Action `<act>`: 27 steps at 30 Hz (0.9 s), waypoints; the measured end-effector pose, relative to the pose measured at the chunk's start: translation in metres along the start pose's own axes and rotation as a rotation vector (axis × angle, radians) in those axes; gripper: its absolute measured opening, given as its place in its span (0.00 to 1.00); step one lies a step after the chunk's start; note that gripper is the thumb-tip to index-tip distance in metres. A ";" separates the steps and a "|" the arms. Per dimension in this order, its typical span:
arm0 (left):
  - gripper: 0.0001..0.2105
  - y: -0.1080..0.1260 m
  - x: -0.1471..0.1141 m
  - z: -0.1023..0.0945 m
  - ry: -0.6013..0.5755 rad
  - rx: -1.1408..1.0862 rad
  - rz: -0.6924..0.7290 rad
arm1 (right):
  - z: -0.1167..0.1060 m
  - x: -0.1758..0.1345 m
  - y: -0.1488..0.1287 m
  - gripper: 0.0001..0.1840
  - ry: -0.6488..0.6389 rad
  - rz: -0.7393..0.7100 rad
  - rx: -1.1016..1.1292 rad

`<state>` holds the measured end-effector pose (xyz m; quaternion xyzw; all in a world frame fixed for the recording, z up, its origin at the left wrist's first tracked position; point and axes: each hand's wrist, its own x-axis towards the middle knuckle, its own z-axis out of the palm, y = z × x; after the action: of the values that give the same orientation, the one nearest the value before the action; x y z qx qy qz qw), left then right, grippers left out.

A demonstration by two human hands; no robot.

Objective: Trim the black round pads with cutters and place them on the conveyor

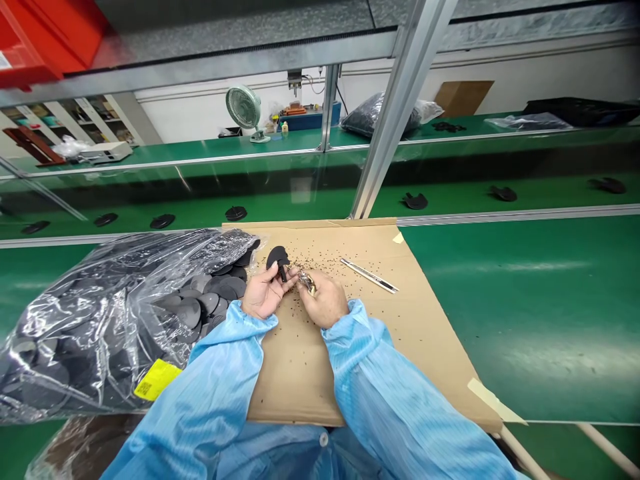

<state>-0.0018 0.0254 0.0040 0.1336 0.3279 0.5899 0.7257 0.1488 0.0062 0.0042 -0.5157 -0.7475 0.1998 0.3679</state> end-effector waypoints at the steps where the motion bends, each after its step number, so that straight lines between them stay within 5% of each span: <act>1: 0.02 0.000 0.001 0.000 0.008 0.016 0.000 | 0.000 0.000 0.000 0.11 -0.001 0.005 -0.001; 15: 0.05 0.002 0.003 -0.006 -0.083 0.033 -0.030 | 0.002 0.001 0.002 0.13 -0.126 0.026 -0.160; 22: 0.05 0.000 -0.001 0.002 0.116 0.101 0.009 | 0.003 0.000 -0.001 0.16 -0.229 0.000 -0.222; 27: 0.04 0.005 -0.005 0.001 -0.032 -0.002 -0.100 | 0.001 -0.001 -0.004 0.13 -0.285 -0.046 -0.233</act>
<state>-0.0058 0.0223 0.0090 0.1258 0.3219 0.5511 0.7595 0.1458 0.0035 0.0060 -0.5039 -0.8218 0.1747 0.2005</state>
